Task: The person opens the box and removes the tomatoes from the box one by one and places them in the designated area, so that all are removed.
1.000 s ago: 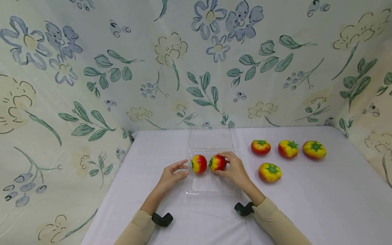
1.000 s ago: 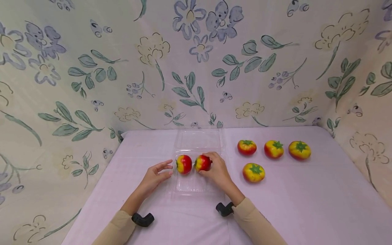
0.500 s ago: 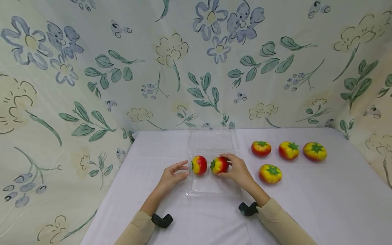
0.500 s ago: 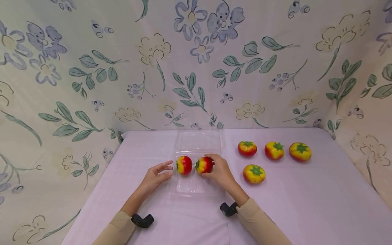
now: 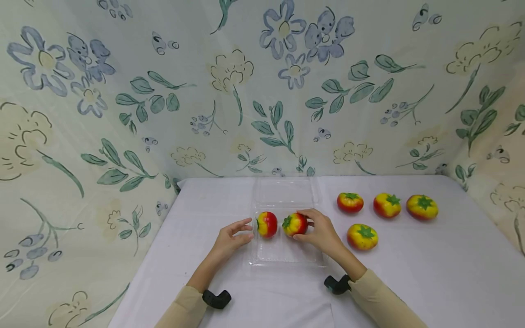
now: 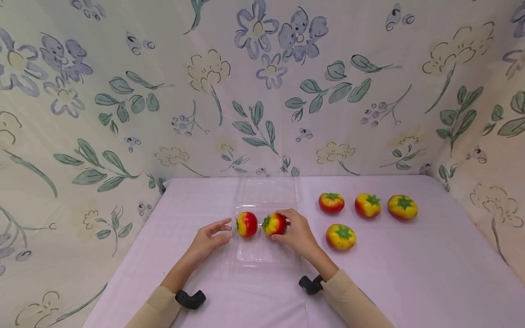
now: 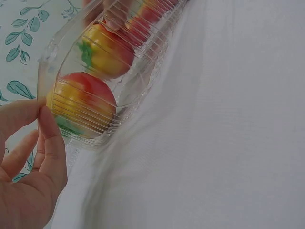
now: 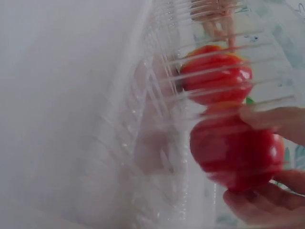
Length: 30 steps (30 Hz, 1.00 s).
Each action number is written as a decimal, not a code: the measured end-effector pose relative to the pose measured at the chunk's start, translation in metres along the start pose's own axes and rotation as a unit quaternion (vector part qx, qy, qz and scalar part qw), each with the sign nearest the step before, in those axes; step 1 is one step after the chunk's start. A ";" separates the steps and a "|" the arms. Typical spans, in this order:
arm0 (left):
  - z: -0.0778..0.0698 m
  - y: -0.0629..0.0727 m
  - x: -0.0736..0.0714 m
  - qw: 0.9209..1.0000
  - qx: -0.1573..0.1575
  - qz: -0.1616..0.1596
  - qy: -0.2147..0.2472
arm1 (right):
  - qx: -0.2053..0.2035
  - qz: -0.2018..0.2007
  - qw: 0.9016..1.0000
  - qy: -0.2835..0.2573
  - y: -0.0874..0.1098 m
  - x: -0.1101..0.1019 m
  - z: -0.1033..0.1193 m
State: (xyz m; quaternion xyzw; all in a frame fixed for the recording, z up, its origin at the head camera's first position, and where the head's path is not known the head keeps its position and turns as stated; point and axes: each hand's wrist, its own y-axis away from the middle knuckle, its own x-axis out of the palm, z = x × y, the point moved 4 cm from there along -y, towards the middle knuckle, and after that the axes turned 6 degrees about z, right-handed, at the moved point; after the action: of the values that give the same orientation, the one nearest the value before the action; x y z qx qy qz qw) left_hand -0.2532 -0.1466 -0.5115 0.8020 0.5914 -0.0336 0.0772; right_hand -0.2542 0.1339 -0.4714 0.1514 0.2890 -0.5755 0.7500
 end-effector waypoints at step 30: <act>-0.005 0.002 0.002 1.000 -0.014 -0.001 -0.001 | 0.020 -0.021 0.993 -0.110 0.016 -0.027 -0.011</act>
State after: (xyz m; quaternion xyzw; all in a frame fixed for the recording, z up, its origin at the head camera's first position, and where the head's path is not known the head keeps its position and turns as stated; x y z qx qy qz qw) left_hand -0.2505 -0.1443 -0.5066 0.8000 0.5928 -0.0260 0.0886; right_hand -0.2465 0.1657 -0.4648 0.0958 0.1963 -0.6099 0.7618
